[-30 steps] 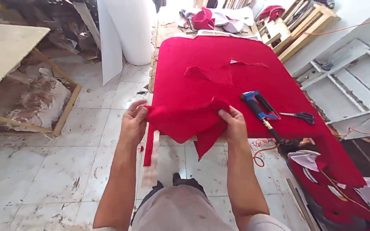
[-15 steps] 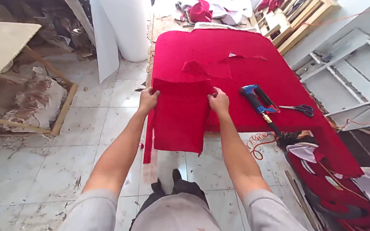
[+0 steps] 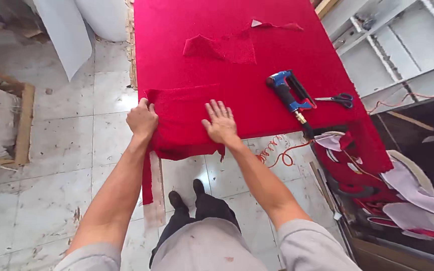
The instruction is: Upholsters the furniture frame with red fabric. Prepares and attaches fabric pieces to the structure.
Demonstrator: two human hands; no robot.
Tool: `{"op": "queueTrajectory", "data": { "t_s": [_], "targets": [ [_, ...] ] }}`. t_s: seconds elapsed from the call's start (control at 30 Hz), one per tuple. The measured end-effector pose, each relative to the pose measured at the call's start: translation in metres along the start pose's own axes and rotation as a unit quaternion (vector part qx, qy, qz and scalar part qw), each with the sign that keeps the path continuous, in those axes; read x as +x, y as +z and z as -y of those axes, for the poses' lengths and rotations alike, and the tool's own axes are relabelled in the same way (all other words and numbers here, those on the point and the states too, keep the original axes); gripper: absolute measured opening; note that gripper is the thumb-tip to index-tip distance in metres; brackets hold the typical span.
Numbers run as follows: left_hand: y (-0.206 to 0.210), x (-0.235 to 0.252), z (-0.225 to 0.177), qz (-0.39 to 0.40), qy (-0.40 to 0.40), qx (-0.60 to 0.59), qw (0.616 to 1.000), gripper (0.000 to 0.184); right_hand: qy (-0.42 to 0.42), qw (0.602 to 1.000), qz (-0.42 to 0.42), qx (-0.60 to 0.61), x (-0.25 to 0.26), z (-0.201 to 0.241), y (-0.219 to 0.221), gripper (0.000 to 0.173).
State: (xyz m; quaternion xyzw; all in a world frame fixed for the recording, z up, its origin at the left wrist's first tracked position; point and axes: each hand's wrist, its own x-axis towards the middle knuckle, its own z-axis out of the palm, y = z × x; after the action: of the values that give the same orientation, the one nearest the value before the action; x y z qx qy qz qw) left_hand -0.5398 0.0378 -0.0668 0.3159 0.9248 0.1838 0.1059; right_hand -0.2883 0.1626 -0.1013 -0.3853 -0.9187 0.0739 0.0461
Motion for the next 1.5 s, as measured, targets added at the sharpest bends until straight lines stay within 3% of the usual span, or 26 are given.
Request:
{"op": "queueTrajectory", "data": {
  "t_s": [0.1, 0.17, 0.27, 0.37, 0.4, 0.47, 0.57, 0.63, 0.7, 0.77, 0.87, 0.97, 1.1, 1.27, 1.3, 1.4, 1.5],
  "targets": [
    [-0.003, 0.0, 0.002, -0.01, -0.009, -0.021, 1.0, 0.041, 0.079, 0.997, -0.013, 0.005, -0.004, -0.075, -0.015, 0.067],
    [-0.007, 0.002, 0.0, -0.007, -0.03, -0.057, 0.998, 0.053, 0.143, 0.989, -0.017, 0.041, 0.013, -0.088, -0.035, 0.072],
    [-0.011, 0.015, -0.01, 0.017, -0.066, -0.091, 0.994, 0.061, 0.179, 0.98, -0.025, 0.079, 0.059, -0.042, -0.044, 0.08],
    [-0.009, 0.019, -0.006, -0.02, -0.051, -0.215, 0.975, 0.044, 0.187, 0.968, -0.04, 0.161, 0.09, 0.008, -0.038, 0.041],
    [-0.012, 0.01, -0.001, -0.04, -0.021, -0.282, 0.958, 0.038, 0.193, 0.956, -0.028, 0.218, 0.087, 0.015, -0.039, 0.036],
    [-0.027, -0.016, 0.008, -0.055, 0.033, -0.412, 0.909, 0.033, 0.18, 0.903, -0.037, 0.388, 0.068, 0.018, -0.05, 0.035],
    [-0.066, -0.062, 0.021, -0.053, 0.096, -0.537, 0.837, 0.03, 0.11, 0.734, -0.085, 0.665, 0.012, 0.024, -0.087, 0.029],
    [-0.09, -0.09, 0.032, -0.058, 0.16, -0.592, 0.788, 0.028, 0.043, 0.648, -0.076, 0.757, -0.031, 0.032, -0.121, 0.029],
    [-0.114, -0.119, 0.045, -0.046, 0.222, -0.631, 0.742, 0.029, -0.003, 0.615, -0.072, 0.785, -0.071, 0.043, -0.149, 0.025],
    [-0.136, -0.147, 0.057, -0.046, 0.264, -0.651, 0.711, 0.024, -0.035, 0.626, -0.093, 0.774, -0.106, 0.057, -0.171, 0.018],
    [-0.162, -0.178, 0.074, -0.065, 0.319, -0.658, 0.679, 0.014, -0.064, 0.682, -0.126, 0.718, -0.145, 0.076, -0.199, 0.013],
    [-0.177, -0.204, 0.098, -0.097, 0.337, -0.654, 0.67, 0.016, -0.048, 0.721, -0.152, 0.675, -0.177, 0.096, -0.209, 0.012],
    [-0.197, -0.231, 0.127, -0.136, 0.361, -0.619, 0.684, 0.026, -0.087, 0.695, -0.212, 0.682, -0.21, 0.122, -0.213, 0.018],
    [-0.231, -0.271, 0.162, -0.164, 0.425, -0.538, 0.709, 0.063, -0.167, 0.755, -0.301, 0.559, -0.258, 0.146, -0.235, 0.061],
    [-0.234, -0.28, 0.17, -0.166, 0.438, -0.523, 0.712, 0.059, -0.2, 0.761, -0.311, 0.533, -0.268, 0.146, -0.236, 0.059],
    [-0.239, -0.306, 0.191, -0.156, 0.452, -0.461, 0.748, 0.029, -0.254, 0.79, -0.312, 0.462, -0.297, 0.141, -0.23, 0.027],
    [-0.231, -0.323, 0.203, -0.125, 0.425, -0.434, 0.784, 0.026, -0.222, 0.835, -0.263, 0.428, -0.32, 0.134, -0.216, 0.026]
  ]
}}
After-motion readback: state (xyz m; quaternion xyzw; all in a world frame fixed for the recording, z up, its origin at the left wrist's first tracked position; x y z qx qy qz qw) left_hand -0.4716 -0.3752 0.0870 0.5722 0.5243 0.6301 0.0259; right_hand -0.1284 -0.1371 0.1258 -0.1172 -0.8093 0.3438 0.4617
